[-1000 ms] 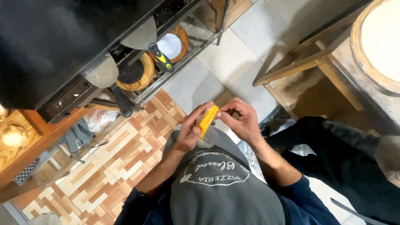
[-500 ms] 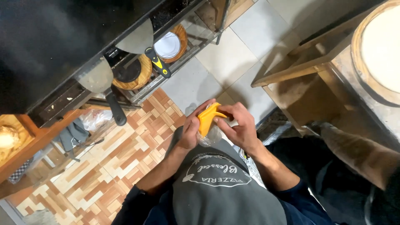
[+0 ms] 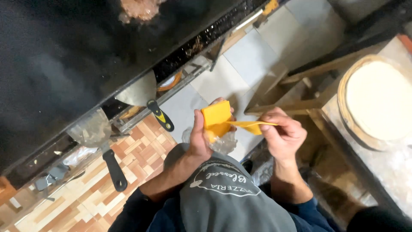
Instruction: Preparing and cooking hamburgers on a grill, including frying fries and prepping buns.
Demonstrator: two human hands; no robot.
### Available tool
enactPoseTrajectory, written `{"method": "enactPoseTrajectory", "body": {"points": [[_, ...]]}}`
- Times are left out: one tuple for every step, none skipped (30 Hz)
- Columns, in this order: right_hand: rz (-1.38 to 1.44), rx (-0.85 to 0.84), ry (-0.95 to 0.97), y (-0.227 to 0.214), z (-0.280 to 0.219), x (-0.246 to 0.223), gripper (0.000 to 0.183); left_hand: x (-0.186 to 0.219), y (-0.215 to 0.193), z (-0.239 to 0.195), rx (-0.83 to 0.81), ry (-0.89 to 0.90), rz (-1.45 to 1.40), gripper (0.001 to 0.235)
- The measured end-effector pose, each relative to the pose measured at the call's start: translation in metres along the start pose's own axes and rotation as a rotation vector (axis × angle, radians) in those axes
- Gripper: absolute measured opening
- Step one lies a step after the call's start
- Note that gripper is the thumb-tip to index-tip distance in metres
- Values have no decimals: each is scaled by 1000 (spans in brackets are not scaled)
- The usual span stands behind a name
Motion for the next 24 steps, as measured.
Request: {"method": "enactPoseTrajectory", "body": {"points": [[4,-17,-3,-3,18,-1,13,7,2,2,3,17,-4,78],[-36,18,35,-6,34,-1,13,14,4,2,-54,60,17,77],[-78,44,78,-9,49,-2,12,18,6,0,-103,108,33,77],[-75,19,81,-2,69,-2,12,21,2,-2,-92,129,24,77],[-132,-4,131,7,93,3,11,25,-2,1,-87,148,79,78],[-190,-27,180,15,117,6,11,30,-5,3,-80,167,135,79],[-178,-59,170,28,141,14,11,33,-8,4,-71,201,136,79],[-211,-143,179,42,165,22,10,36,-11,5,-55,220,141,80],[-244,-229,194,57,186,34,9,36,-16,6,-33,236,145,81],[-231,-260,189,70,205,52,9,43,-15,5,-16,266,145,81],[-233,-355,159,87,225,68,10,50,-13,5,22,291,211,86],[-236,-450,127,104,245,83,11,56,-11,5,62,315,276,90],[-218,-486,119,120,262,100,11,60,-11,6,84,348,277,90],[-199,-534,112,137,278,118,12,63,-12,8,111,378,310,93],[-181,-587,106,154,293,134,12,63,-11,9,143,409,339,96],[-165,-626,99,170,305,157,12,62,-10,13,169,444,335,96],[-144,-657,79,187,318,179,13,62,-10,16,224,494,325,97],[-123,-688,60,205,330,200,14,62,-10,20,280,545,313,98],[-105,-720,54,220,337,212,14,58,-7,24,303,574,312,98],[-8,-766,134,235,344,224,14,54,-4,27,378,621,315,100],[86,-808,211,252,352,236,14,52,-3,32,446,668,320,103],[101,-838,202,265,361,247,14,51,0,39,464,699,320,103],[88,-852,243,274,365,260,12,47,4,43,508,748,275,103],[73,-867,284,283,368,272,11,42,8,46,552,798,229,104]]}}
Point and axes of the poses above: each hand's wrist, its own z-axis towards the middle knuckle, its own y-axis out of the palm, x = y × z, the point moved 2 cm from there along z, towards the middle knuckle, and after that the axes turned 5 degrees about z, right-handed, at the moved point
